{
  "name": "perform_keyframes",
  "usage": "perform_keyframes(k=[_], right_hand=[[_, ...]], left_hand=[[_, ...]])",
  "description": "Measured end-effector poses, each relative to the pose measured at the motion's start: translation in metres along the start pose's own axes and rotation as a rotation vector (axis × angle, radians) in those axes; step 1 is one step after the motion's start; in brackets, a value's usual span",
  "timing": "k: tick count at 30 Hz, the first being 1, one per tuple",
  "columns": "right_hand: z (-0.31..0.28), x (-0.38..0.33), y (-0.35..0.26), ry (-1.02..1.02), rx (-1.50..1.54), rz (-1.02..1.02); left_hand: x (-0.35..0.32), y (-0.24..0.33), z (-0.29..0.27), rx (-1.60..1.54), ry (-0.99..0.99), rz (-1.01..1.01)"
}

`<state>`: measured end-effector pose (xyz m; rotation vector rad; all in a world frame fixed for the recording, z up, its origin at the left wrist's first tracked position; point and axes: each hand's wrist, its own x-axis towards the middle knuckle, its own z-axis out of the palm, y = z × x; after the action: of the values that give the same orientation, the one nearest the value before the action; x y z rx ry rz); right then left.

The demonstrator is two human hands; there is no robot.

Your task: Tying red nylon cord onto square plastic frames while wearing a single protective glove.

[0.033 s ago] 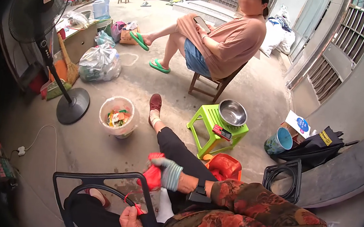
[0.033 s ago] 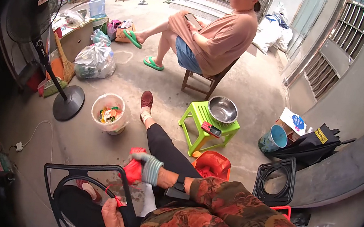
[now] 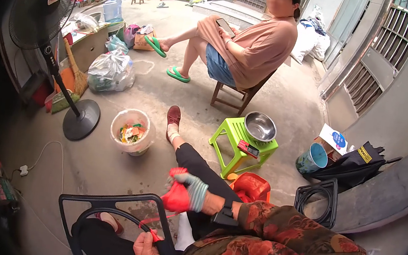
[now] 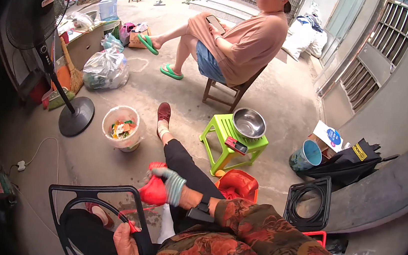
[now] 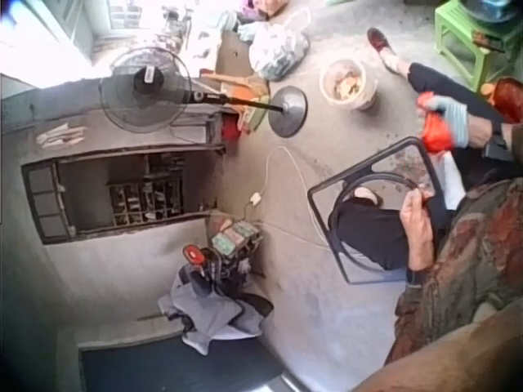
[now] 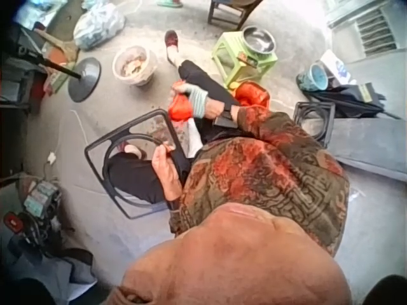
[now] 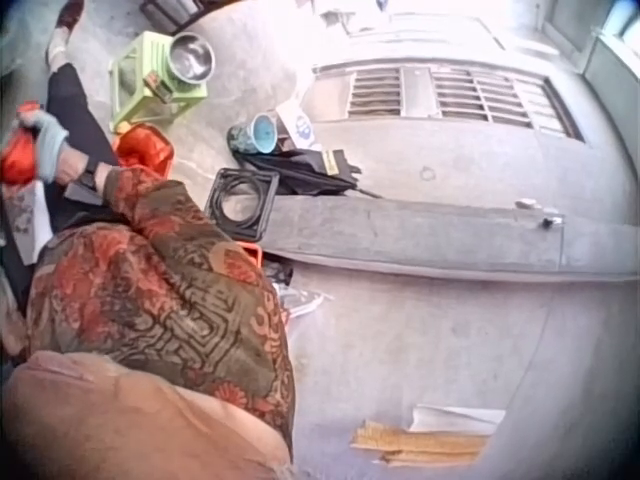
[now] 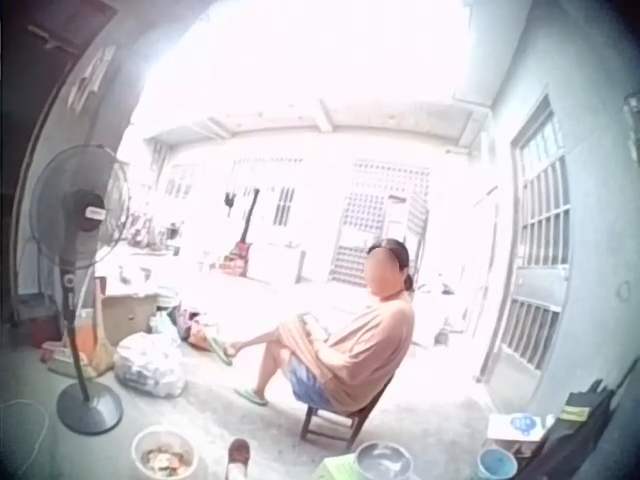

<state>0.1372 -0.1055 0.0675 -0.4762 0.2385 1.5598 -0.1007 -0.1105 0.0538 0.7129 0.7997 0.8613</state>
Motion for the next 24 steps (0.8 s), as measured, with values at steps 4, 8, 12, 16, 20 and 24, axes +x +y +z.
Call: perform_keyframes(k=[4,8,12,16,20,24], right_hand=[[-0.024,-0.019,-0.046,-0.462,0.019,0.223],[-0.020,-0.039,-0.047,-0.394,-0.374,0.188],[-0.014,-0.032,-0.009,-0.224,-1.490,0.011],[0.001,-0.020,0.011,-0.252,-1.830,-0.008],[-0.014,-0.015,0.017,-0.030,-1.301,0.065],[-0.014,-0.006,0.023,-0.134,-1.164,0.066]], left_hand=[[-0.001,0.009,0.008,0.009,0.002,0.005],[-0.006,0.019,0.016,0.093,-0.070,-0.036],[-0.008,0.004,0.003,-0.003,0.025,0.064],[0.000,0.011,0.016,0.051,0.017,0.006],[0.000,0.020,0.022,-0.157,0.015,-0.149],[-0.004,0.014,0.008,-0.202,0.036,-0.118]])
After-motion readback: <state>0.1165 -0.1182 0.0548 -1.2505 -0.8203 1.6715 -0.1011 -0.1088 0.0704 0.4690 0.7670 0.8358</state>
